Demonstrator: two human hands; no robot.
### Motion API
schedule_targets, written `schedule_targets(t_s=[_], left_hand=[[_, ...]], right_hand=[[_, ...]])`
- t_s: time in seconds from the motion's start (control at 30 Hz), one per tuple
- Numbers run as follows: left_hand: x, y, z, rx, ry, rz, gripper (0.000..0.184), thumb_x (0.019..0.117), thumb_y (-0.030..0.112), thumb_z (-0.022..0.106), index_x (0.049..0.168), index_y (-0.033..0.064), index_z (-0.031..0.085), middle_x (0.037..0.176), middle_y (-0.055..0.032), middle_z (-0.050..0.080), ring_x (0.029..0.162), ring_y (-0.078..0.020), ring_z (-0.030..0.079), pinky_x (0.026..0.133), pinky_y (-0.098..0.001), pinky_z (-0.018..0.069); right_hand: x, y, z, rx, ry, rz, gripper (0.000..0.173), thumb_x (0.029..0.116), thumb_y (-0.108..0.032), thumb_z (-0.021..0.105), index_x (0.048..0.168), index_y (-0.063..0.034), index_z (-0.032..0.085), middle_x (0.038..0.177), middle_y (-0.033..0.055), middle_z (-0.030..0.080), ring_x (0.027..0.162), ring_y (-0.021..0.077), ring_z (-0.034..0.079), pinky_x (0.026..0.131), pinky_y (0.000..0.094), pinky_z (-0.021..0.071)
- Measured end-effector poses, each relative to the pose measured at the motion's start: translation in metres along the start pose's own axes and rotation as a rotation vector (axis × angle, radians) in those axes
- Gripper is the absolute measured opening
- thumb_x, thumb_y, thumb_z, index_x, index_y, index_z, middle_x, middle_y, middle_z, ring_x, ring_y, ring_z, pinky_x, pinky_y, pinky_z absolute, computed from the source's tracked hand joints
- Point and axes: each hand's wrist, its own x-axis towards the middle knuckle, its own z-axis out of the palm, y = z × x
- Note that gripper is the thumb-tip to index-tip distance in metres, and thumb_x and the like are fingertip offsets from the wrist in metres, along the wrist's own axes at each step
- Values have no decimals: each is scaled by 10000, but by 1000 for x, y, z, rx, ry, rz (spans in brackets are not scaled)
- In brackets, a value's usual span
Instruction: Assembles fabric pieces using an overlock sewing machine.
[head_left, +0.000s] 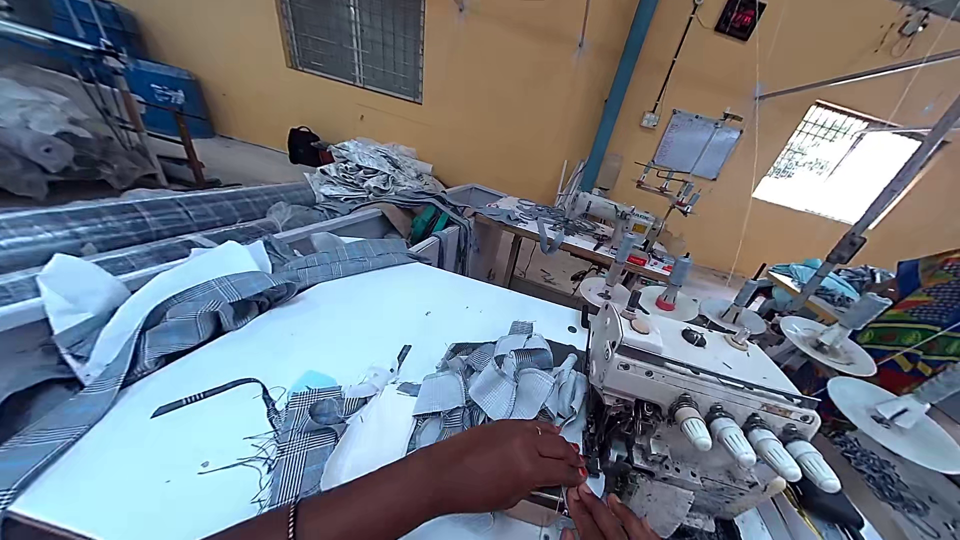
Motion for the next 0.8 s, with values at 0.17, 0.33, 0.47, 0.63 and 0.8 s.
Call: schedule_targets(t_s=[0.17, 0.33, 0.47, 0.63, 0.8], left_hand=[[-4, 6, 5, 82, 38, -27, 305, 975, -66, 528, 1187, 51, 713, 1232, -104, 724, 1213, -242, 673, 1100, -379, 484], [-3, 16, 11, 172, 75, -98, 290, 972, -51, 534, 1174, 57, 710, 1224, -91, 727, 1204, -237, 679, 1081, -377, 501], [-2, 24, 19, 278, 126, -145, 269, 960, -38, 548, 1150, 62, 711, 1182, -82, 738, 1160, -232, 696, 1046, -353, 523], [5, 41, 34, 483, 202, -257, 247, 918, -1, 592, 1113, 54, 733, 1107, -82, 751, 1059, -222, 730, 948, -342, 577], [16, 52, 48, 660, 294, -363, 223, 879, 27, 608, 1034, 68, 762, 972, -63, 747, 896, -207, 741, 833, -314, 600]], right_hand=[[3, 14, 2, 10, 27, -57, 362, 1027, -322, 450, 1005, -179, 783, 1075, -4, 770, 1126, 216, 623, 1070, 409, 342], [5, 26, 0, -17, 13, -101, 347, 1034, -343, 448, 1036, -216, 771, 1042, 22, 736, 1107, 205, 617, 1068, 418, 351], [7, 36, 1, -40, -3, -131, 340, 1037, -380, 454, 1059, -246, 766, 976, 84, 669, 1060, 222, 615, 1054, 437, 370], [10, 50, -1, -93, -6, -188, 347, 1039, -428, 450, 1092, -272, 755, 908, 81, 621, 998, 224, 613, 1054, 454, 365], [2, 47, -9, -168, -104, -97, 462, 1013, -513, 452, 1228, -233, 751, 977, 147, 678, 984, 317, 660, 1000, 560, 414]])
